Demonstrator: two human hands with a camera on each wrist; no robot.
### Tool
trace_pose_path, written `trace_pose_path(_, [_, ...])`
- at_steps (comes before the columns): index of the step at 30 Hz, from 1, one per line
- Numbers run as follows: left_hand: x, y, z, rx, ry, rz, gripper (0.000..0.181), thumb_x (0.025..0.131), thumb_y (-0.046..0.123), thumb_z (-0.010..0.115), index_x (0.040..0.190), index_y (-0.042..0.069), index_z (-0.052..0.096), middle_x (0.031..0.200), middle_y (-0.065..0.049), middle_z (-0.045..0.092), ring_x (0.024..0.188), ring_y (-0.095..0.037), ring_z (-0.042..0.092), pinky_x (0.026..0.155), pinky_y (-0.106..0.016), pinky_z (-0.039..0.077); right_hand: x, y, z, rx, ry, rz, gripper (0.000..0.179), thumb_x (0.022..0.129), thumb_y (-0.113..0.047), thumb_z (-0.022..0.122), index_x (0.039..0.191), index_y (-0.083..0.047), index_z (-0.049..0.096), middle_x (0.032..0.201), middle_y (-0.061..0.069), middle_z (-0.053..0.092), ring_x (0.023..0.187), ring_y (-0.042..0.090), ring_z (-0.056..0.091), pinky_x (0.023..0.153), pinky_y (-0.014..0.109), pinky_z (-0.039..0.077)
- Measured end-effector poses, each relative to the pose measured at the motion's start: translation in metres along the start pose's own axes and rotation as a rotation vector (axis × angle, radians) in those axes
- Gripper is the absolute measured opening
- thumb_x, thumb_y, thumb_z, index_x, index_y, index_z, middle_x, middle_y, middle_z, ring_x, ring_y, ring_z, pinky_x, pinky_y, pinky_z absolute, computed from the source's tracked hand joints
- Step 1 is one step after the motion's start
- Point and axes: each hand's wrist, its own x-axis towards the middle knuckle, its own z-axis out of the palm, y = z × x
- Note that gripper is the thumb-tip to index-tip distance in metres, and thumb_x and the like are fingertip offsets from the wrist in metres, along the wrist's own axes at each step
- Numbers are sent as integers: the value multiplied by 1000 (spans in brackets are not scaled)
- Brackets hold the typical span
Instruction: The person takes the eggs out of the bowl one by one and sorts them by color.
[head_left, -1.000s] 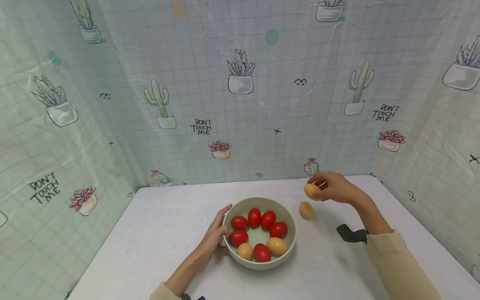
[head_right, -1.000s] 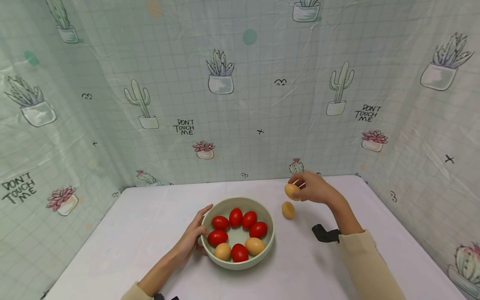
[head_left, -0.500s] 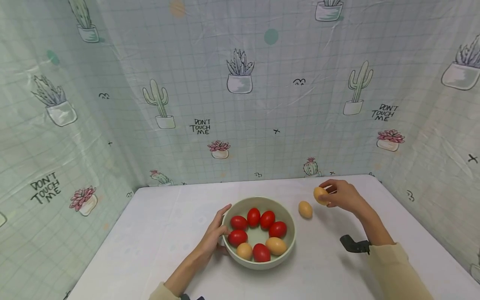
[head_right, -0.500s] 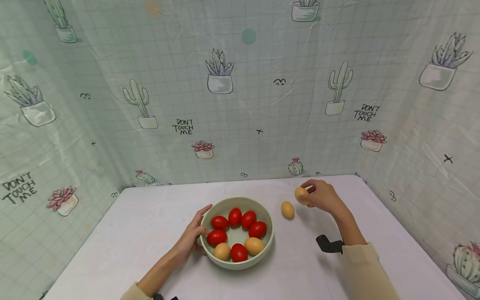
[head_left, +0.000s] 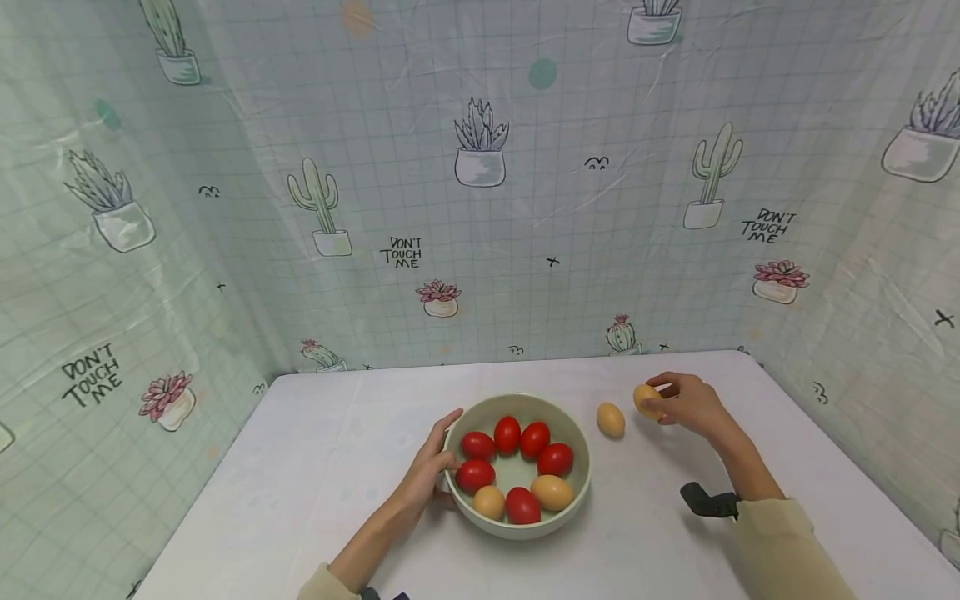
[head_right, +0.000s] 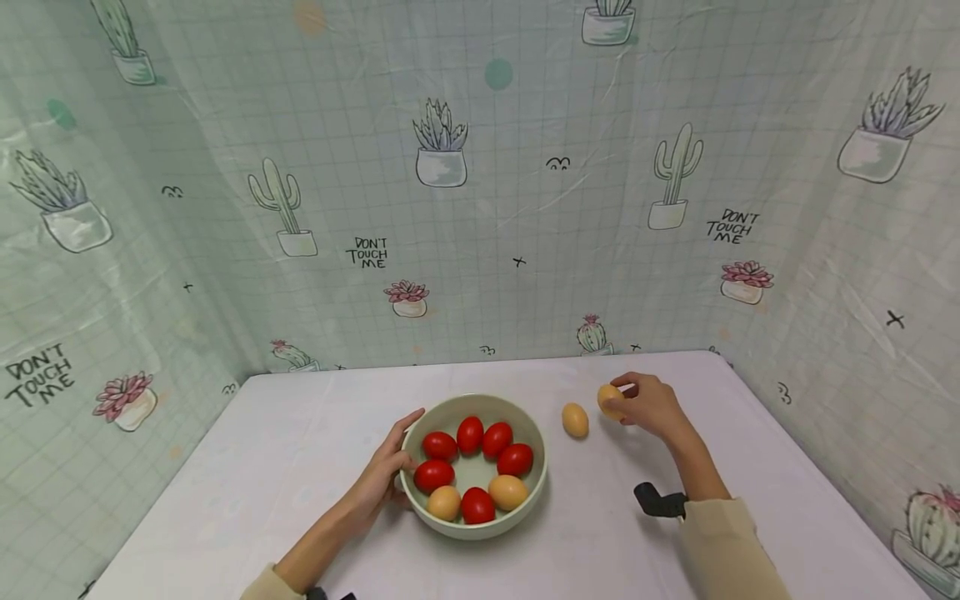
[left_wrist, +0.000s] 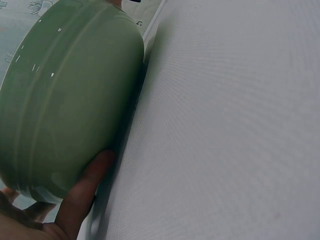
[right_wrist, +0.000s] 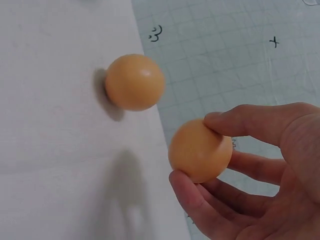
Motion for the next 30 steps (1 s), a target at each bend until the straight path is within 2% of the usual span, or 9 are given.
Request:
trace_pose_path(9, [0,-4,2,1,11,16,81,83,11,49,159,35,36,171,-5,29,155,-43,25,107,-77,30,4,13,10,-7,37,17,56,96,-24,71,137,10,55,128,38,61,79,17,72,74,34,62])
trace_pose_path(12, [0,-4,2,3,13,15,81,83,11,49,159,35,35,171,-5,29,154,-42,27,102,-70,39,5,15,13,-11,38,32,55,96,-24,70,136,10,55,128,38,60,79,17,71,73,33,61])
trace_pose_path(15, [0,-4,2,-5,12,12,82,83,10,49,159,34,35,171,-6,28,152,-43,28,90,-58,49,7,17,14,-18,42,41,54,96,-24,70,136,9,55,127,37,61,79,18,70,73,32,61])
trace_pose_path(18, [1,-4,1,-19,7,10,82,83,10,49,160,33,34,171,-7,26,150,-44,28,81,-49,51,8,18,16,-24,44,46,53,96,-25,70,135,8,56,127,36,62,81,19,70,73,33,61])
trace_pose_path(30, [4,-5,-1,-8,-3,12,80,84,10,48,159,35,35,172,-5,25,154,-42,25,91,-58,46,14,22,20,-47,27,79,54,95,-28,71,134,6,58,127,34,62,92,26,68,72,32,59])
